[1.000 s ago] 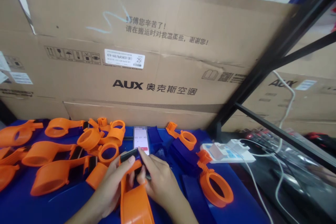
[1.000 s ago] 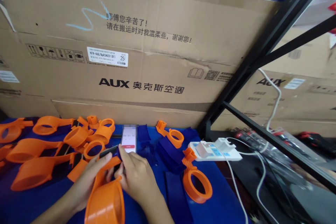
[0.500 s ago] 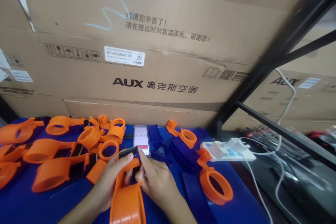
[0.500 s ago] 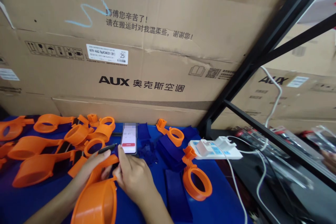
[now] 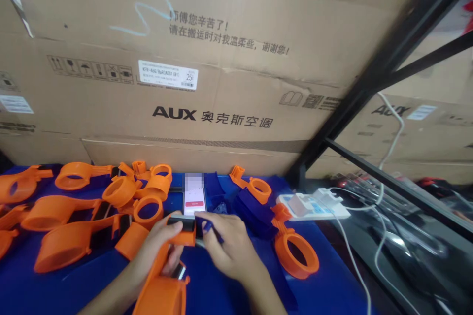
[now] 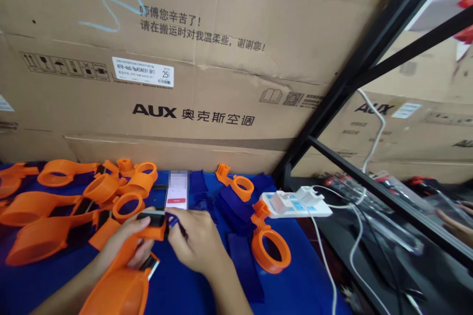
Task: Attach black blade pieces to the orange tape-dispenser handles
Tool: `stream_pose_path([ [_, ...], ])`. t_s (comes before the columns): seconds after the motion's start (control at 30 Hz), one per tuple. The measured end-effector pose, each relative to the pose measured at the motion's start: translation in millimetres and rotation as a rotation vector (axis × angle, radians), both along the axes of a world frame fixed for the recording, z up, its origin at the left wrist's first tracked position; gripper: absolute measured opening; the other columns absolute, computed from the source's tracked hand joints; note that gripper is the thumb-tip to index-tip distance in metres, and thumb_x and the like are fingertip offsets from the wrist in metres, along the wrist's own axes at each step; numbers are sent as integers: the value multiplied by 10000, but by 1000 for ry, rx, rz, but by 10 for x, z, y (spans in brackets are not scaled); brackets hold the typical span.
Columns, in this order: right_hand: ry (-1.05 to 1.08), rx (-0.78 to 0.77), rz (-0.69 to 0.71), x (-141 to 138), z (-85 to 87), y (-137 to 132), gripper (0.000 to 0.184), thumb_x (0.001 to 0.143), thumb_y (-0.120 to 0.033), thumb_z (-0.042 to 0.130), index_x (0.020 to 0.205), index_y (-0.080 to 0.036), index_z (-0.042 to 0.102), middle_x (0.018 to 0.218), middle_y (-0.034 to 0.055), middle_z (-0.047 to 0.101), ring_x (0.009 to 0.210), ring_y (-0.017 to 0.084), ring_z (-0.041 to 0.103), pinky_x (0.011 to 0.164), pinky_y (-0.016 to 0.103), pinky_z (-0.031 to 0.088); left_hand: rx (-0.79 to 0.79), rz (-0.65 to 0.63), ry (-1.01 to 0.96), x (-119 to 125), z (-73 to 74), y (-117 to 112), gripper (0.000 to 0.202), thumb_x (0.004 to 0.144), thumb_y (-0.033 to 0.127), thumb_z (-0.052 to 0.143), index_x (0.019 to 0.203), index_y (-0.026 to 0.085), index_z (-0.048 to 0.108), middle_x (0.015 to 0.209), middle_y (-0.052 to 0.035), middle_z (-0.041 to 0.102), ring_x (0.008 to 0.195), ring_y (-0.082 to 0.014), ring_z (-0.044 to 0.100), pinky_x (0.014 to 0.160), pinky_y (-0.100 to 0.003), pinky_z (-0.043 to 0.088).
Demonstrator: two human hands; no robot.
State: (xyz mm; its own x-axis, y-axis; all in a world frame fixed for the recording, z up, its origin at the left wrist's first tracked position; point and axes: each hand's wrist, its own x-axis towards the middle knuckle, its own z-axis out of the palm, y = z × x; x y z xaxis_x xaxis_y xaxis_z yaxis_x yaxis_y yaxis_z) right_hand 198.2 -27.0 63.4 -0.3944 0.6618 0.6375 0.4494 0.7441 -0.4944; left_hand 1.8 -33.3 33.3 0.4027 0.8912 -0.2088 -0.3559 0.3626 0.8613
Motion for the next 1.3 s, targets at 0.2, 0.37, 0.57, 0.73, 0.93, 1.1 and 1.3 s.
stream_pose_path([
  [0.2,50,-152,-493,389,159,184,302,1031,-325,467,848,-194,669,671,6,653,616,158,621,578,246,429,51,74,37,18,2,-66,284,938,488,607,890,210,574,425,74,506,325,-73,345,397,-190,343],
  [0.37,-411,-493,-723,567,71,305,291,967,-327,552,705,-218,612,663,10,646,625,173,603,540,260,302,47,54,97,72,-18,-137,270,949,482,603,969,215,565,446,84,505,345,-80,346,421,-212,365],
  [0.57,-523,-609,-708,534,-51,275,147,862,-407,717,830,-264,727,804,52,745,773,263,703,581,284,322,81,38,153,63,-109,-118,304,957,517,596,918,223,529,443,77,521,352,-88,396,427,-208,367],
  [0.73,-497,-582,-771,553,-11,306,214,917,-432,679,1012,-244,718,866,82,745,831,286,701,607,299,364,126,41,158,81,-58,-127,295,974,513,584,986,223,533,469,84,526,361,-84,407,420,-191,347],
  [0.93,-90,-376,-169,308,159,174,214,1029,-366,545,1082,-230,701,810,13,679,707,164,619,655,272,455,177,45,162,90,-48,-104,353,982,549,574,1148,243,514,530,80,557,388,-83,435,418,-172,336],
  [1.1,-20,-285,131,40,129,70,346,940,-291,694,1286,-296,684,1049,36,664,899,184,635,796,315,518,184,88,155,122,-110,-85,354,981,577,562,1084,239,536,526,73,553,397,-94,466,422,-178,373],
  [1.3,117,-240,118,39,96,61,304,966,-278,678,1266,-306,717,1088,50,636,893,180,635,748,311,536,123,159,84,74,-64,-29,362,936,578,630,1009,225,598,471,71,547,340,-77,405,376,-164,307],
])
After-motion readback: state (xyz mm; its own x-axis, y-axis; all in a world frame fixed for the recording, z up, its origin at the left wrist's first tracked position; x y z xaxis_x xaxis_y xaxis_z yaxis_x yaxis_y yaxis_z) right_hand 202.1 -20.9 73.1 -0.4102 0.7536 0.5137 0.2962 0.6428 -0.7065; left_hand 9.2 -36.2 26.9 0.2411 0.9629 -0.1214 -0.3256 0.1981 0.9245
